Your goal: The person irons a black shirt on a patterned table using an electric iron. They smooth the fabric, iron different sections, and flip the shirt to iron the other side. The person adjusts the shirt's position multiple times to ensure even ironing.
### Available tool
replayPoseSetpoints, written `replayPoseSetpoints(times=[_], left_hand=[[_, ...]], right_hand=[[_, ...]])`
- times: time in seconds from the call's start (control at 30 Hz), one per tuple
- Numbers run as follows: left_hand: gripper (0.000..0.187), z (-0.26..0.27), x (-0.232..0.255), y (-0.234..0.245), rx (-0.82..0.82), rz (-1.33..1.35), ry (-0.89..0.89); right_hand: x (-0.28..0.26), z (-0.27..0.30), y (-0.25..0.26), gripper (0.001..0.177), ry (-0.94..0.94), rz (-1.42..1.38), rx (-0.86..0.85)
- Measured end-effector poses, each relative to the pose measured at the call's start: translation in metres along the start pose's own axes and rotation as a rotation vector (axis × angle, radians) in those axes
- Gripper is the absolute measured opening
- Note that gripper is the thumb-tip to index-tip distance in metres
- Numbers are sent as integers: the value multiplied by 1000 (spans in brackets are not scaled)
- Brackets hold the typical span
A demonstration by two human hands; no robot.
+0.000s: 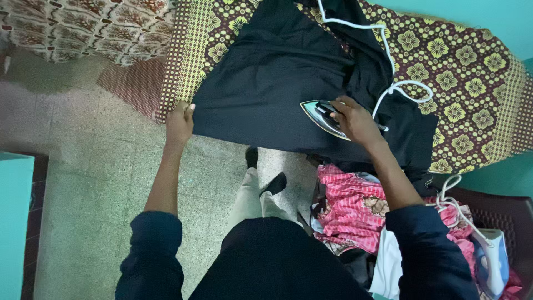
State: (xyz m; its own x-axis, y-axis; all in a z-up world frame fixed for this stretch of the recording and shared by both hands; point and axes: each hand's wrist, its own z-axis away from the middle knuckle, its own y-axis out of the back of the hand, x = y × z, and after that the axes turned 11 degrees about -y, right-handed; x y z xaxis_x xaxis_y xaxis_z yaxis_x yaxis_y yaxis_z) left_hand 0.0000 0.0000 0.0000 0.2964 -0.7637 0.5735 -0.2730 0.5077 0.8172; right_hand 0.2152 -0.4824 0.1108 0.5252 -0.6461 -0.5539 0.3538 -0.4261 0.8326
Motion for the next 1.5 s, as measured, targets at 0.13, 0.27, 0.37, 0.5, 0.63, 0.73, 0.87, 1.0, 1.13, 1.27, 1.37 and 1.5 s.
replayPoseSetpoints(times=[0.13,0.27,0.37,0.5,0.63,0.73,0.87,1.0,1.13,1.27,1.37,1.5], left_hand=[[32,-8,-2,2,48,-127,-153],[31,-15,-11,-6,87,-164,-249],[29,-13,-14,-6,92,-118,-233],[34,-9,-14,-7,78,-153,-250],[33,-4,-17,-8,73,-284,-288],[30,-4,-14,-11,133,-371,-336],[28,0,-17,-13,195,-374,-399],[27,-1,-27,-19,152,-408,-371],[27,-1,-20,-15,60,-338,-291],[29,-11,12,-3,93,-327,-137],[36,-21,38,-6,186,-379,-162],[23,-48,78,-27,130,-182,-276]], right_hand=[[-3,-2,2,32,-16,18,-72],[-14,-11,-3,36,47,57,-146],[-39,-21,-19,34,45,5,-235],[-81,-41,-60,36,166,69,-153],[-108,-52,-85,33,77,54,-57],[-100,-44,-77,32,29,95,-22],[-59,-21,-45,25,-44,80,103],[-15,7,1,24,-146,106,188],[7,28,25,25,-224,98,239],[16,29,18,25,-218,96,327],[17,23,9,25,-253,142,317],[24,17,8,30,-94,76,293]])
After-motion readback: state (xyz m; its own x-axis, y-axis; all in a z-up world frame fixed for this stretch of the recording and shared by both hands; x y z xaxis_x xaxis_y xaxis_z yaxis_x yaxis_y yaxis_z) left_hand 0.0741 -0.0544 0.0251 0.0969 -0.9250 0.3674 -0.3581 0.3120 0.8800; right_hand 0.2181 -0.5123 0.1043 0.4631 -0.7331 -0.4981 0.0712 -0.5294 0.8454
